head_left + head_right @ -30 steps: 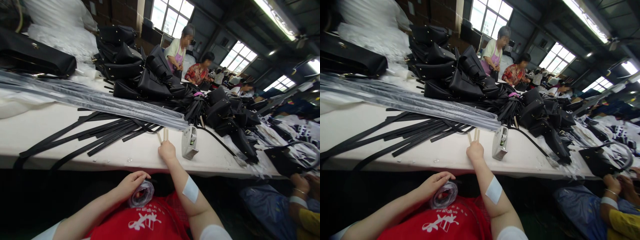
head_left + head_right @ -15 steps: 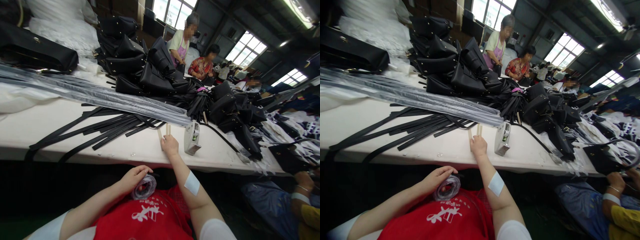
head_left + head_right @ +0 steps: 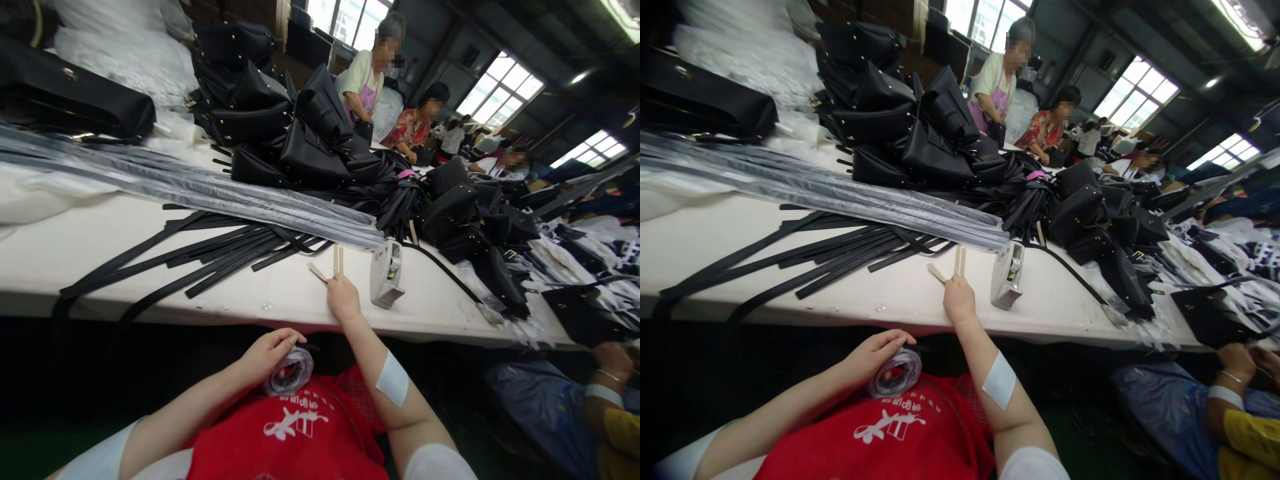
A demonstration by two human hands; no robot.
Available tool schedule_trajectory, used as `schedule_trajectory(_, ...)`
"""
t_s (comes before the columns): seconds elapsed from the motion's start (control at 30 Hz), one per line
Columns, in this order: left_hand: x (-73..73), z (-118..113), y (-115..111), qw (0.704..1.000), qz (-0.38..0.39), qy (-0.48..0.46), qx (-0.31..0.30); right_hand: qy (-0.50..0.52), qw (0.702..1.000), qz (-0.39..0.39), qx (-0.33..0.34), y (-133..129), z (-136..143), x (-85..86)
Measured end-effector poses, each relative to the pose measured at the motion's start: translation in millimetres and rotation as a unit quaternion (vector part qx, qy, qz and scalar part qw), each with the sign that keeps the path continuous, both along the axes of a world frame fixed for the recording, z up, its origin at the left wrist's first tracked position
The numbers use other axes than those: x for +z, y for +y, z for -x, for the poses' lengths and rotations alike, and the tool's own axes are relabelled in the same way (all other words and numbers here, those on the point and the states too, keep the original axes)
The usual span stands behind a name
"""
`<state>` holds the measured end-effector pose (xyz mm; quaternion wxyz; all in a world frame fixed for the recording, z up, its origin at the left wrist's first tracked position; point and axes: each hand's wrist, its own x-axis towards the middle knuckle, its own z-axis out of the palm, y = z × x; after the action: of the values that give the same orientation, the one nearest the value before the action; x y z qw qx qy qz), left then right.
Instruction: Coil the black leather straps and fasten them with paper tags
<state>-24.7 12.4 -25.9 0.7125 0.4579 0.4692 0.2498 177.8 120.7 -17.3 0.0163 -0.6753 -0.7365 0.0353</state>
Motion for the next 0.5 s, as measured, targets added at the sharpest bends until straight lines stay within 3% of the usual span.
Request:
schedule_trajectory(0.1,1.4,-2,1,1.000,0.002,0.003,-0.014,0.016,0.999,-0.017,-0.043,2,-9,4.8)
schedule_trajectory(0.23,-0.5,0,3,0.999,0.002,0.015,-0.040,0.055,0.995,-0.029,-0.072,-5,-17,27.3)
schedule_trajectory(0.33,-1.9,3,4,0.999,0.037,0.021,-0.023,0.124,0.992,0.010,0.002,-37,-16,52.1)
schedule_trajectory(0.43,-1.9,6,4,0.996,0.094,0.005,0.007,0.191,0.966,0.122,0.125,-77,-11,78.2)
schedule_trajectory(0.5,-1.5,6,4,0.993,0.114,-0.004,0.018,0.172,0.956,0.178,0.158,-97,-7,91.3)
